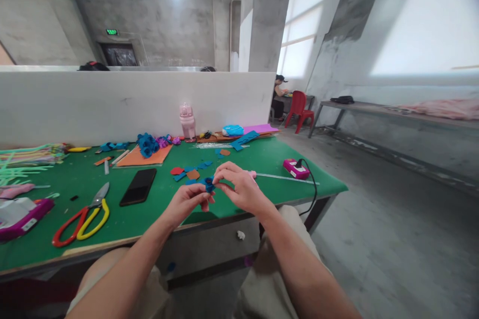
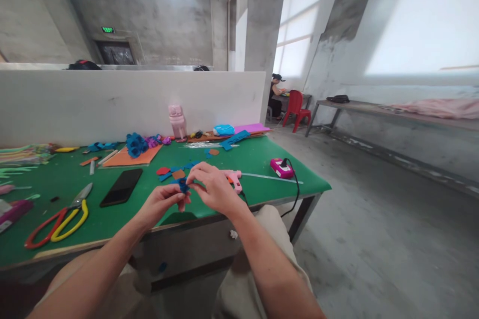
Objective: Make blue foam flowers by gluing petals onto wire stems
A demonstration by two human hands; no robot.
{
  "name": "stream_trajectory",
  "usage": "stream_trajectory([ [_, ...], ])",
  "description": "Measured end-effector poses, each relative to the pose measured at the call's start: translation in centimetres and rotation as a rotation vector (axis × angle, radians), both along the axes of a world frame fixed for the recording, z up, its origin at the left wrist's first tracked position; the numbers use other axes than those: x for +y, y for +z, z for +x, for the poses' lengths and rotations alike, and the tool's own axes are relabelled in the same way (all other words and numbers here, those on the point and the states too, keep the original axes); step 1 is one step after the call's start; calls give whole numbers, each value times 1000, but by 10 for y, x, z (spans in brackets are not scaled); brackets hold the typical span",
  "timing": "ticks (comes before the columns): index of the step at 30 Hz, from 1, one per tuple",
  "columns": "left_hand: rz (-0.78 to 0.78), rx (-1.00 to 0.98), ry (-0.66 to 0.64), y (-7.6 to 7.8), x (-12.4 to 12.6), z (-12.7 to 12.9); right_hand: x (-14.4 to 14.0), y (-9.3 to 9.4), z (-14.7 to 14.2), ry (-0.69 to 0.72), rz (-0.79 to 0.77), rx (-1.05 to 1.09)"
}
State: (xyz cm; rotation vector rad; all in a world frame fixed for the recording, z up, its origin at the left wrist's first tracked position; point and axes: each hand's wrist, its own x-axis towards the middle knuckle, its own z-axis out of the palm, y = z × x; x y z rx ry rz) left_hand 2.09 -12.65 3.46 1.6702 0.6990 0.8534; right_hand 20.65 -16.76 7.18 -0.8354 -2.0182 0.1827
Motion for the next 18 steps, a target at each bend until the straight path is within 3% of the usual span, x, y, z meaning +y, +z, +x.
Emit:
stream_trajectory([
  [5,49,48,-14,2,-1,1,-3,2,3,5,12,-28],
  [18,118,80,-7,-4,4,-2,-4,0,-5,-170,136,-88],
])
